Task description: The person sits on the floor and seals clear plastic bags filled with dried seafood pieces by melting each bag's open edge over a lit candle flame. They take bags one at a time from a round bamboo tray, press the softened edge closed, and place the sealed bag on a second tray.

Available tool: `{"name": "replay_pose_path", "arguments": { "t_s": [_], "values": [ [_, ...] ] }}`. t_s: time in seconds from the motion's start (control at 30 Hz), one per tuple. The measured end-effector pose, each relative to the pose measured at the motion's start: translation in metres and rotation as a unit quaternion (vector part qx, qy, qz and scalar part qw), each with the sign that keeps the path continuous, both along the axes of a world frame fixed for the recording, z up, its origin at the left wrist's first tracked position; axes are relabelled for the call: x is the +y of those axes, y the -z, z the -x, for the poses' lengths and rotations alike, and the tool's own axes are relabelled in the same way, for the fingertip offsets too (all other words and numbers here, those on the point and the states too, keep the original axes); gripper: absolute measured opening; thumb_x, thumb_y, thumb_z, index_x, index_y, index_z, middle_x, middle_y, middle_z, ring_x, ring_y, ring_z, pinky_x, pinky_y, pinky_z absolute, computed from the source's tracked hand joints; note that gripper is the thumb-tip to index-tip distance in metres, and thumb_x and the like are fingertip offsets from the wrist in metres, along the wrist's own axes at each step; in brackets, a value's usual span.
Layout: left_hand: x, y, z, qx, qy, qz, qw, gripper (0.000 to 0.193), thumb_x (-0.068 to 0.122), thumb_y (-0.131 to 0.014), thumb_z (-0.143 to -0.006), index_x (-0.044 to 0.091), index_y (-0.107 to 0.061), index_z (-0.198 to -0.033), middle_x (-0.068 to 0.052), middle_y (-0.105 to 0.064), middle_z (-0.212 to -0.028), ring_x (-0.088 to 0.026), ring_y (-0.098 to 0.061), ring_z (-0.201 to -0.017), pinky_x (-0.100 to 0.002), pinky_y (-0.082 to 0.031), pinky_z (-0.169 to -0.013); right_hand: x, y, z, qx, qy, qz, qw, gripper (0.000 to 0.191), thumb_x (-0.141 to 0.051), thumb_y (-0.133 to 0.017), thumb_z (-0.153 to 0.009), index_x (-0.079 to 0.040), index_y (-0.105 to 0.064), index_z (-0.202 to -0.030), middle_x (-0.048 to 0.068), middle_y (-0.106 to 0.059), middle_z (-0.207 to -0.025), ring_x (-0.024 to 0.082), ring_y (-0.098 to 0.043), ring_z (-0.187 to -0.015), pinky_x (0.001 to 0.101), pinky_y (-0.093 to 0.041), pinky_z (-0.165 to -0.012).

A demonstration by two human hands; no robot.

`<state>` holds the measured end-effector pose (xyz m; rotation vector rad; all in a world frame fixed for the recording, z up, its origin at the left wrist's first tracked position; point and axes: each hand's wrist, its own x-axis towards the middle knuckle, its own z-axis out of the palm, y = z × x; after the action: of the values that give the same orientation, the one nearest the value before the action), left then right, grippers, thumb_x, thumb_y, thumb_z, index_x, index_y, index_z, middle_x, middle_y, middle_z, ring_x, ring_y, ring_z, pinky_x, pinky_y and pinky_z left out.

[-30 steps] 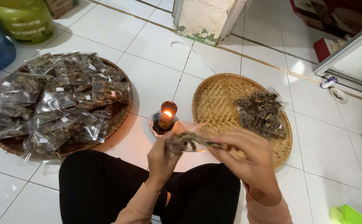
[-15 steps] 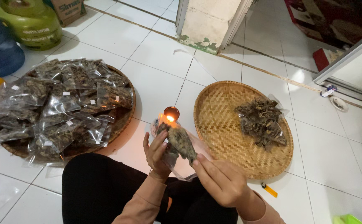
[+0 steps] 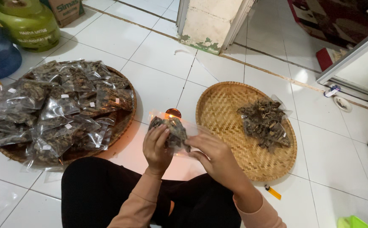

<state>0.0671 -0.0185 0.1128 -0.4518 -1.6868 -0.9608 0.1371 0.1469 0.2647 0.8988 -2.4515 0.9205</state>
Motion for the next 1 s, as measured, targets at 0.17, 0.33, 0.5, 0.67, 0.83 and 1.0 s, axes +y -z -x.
{"name": "replay_pose_path", "arguments": {
  "t_s": [0.17, 0.33, 0.5, 0.67, 0.83, 1.0],
  "values": [
    [0.01, -0.009, -0.007, -0.021, 0.065, -0.004, 0.998, 0.047, 0.003, -0.078, -0.083, 0.006, -0.059, -0.126, -0.014, -0.067, -0.124, -0.035, -0.069, -0.115, -0.046, -0.059, -0.1, -0.004, 0.001, 0.007, -0.087, -0.03, -0.051, 0.994, 0.033, -0.005, -0.073, -0.084, -0.009, -0.075, -0.116, 0.013, -0.073, -0.115, 0.03, -0.07, -0.101, 0.0382, -0.057, -0.086],
    [0.014, -0.014, -0.013, -0.083, 0.098, 0.009, 0.992, 0.051, -0.001, -0.079, -0.08, 0.007, -0.062, -0.127, -0.014, -0.069, -0.125, -0.033, -0.07, -0.117, -0.043, -0.058, -0.1, -0.01, 0.008, 0.009, 0.02, -0.03, -0.17, 0.985, 0.032, -0.005, -0.071, -0.081, -0.007, -0.076, -0.113, 0.017, -0.068, -0.115, 0.037, -0.061, -0.112, 0.0455, -0.048, -0.097],
    [0.003, -0.021, -0.018, -0.22, 0.215, -0.034, 0.951, 0.058, 0.004, -0.083, -0.073, 0.006, -0.062, -0.128, -0.012, -0.071, -0.125, -0.03, -0.071, -0.114, -0.037, -0.059, -0.093, 0.011, 0.0, 0.021, -0.062, -0.083, -0.092, 0.99, 0.035, -0.003, -0.072, -0.082, -0.003, -0.071, -0.118, 0.016, -0.07, -0.117, 0.035, -0.067, -0.106, 0.0404, -0.054, -0.091],
    [0.003, -0.031, -0.021, -0.176, 0.211, 0.004, 0.962, 0.059, 0.004, -0.083, -0.072, 0.006, -0.063, -0.127, -0.013, -0.07, -0.126, -0.032, -0.07, -0.117, -0.039, -0.058, -0.096, 0.009, 0.002, 0.014, -0.107, 0.0, -0.101, 0.989, 0.021, -0.01, -0.081, -0.08, -0.003, -0.071, -0.097, 0.013, -0.073, -0.099, 0.034, -0.07, -0.091, 0.0413, -0.055, -0.08],
    [0.005, -0.034, -0.027, -0.192, 0.207, -0.007, 0.959, 0.06, 0.02, -0.094, -0.067, 0.009, -0.066, -0.118, -0.012, -0.073, -0.116, -0.028, -0.073, -0.104, -0.035, -0.059, -0.086, 0.005, -0.004, 0.017, -0.109, -0.063, -0.06, 0.99, 0.022, -0.004, -0.073, -0.085, -0.001, -0.071, -0.106, 0.014, -0.073, -0.102, 0.033, -0.07, -0.092, 0.0393, -0.056, -0.081],
    [0.009, -0.018, -0.028, -0.282, 0.32, -0.127, 0.896, 0.041, 0.016, -0.09, -0.079, 0.007, -0.072, -0.114, -0.008, -0.077, -0.111, -0.02, -0.075, -0.099, -0.032, -0.059, -0.087, 0.018, 0.013, 0.013, -0.021, -0.005, 0.052, 0.998, 0.014, -0.01, -0.075, -0.087, -0.003, -0.074, -0.099, 0.011, -0.076, -0.1, 0.025, -0.074, -0.088, 0.0335, -0.059, -0.079]
  ]
}}
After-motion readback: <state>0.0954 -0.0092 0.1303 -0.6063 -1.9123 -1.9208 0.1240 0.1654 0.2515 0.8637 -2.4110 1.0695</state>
